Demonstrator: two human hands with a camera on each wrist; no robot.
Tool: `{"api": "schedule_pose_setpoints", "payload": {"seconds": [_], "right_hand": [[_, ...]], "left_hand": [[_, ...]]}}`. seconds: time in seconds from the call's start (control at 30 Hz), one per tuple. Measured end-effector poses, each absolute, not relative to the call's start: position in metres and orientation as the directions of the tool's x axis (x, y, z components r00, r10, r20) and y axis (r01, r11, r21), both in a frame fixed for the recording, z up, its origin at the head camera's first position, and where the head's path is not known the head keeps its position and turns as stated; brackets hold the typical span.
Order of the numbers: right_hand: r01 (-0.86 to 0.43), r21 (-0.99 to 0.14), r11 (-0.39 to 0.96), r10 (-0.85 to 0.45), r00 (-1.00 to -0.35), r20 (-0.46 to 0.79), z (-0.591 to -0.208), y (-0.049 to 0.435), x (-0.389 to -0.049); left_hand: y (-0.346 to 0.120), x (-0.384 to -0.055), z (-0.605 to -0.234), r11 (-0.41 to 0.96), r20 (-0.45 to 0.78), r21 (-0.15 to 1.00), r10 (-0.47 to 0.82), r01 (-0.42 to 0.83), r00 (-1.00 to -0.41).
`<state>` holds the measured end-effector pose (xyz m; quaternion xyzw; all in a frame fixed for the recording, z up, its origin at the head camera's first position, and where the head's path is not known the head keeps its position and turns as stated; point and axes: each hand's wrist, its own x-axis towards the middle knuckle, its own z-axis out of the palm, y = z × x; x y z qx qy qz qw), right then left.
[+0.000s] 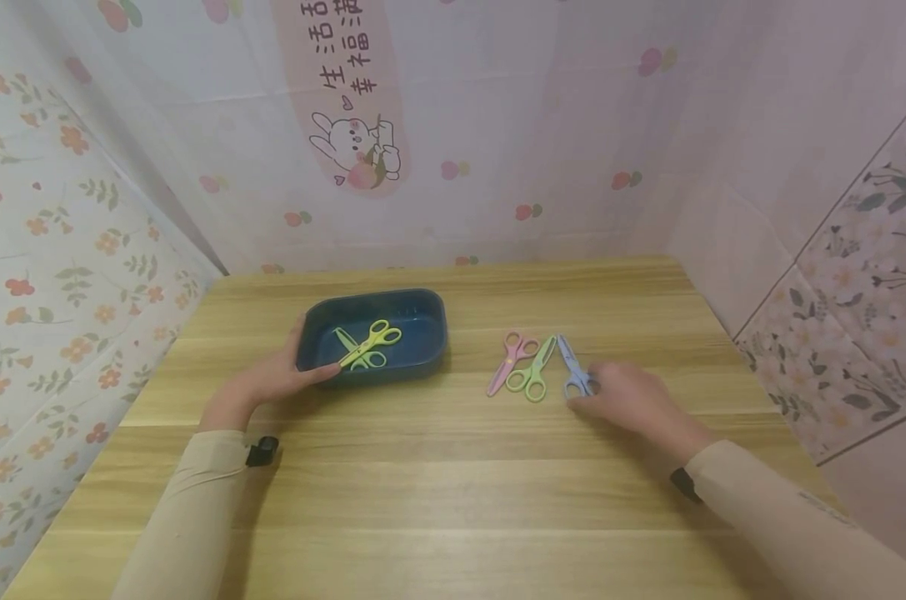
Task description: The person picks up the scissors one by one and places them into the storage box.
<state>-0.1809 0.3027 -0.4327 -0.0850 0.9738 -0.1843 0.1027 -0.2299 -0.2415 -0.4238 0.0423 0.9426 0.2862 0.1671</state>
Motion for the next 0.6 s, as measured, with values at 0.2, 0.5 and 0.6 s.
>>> {"api": "schedule_pose_setpoints", "payload": {"seconds": [0.2, 0.5, 0.6], "right_hand": [[-0.094, -0.377, 0.921, -0.169, -0.971, -0.171, -0.428, 0.315, -0.181], [-0.016, -0.304, 0.952, -0.069, -0.984, -0.161, -0.43, 0.313, -0.177], [-0.006, -0.268, 0.963, -0.05, -0.986, -0.157, -0.43, 0.311, -0.176]], "left_hand": [[-0.241, -0.228, -0.422, 0.83, -0.289, 0.557, 0.174, -0.018, -0.941], [-0.241, -0.23, -0.425, 0.826, -0.278, 0.563, 0.182, -0.007, -0.943], [-0.241, -0.231, -0.426, 0.818, -0.278, 0.576, 0.188, -0.007, -0.942]]}}
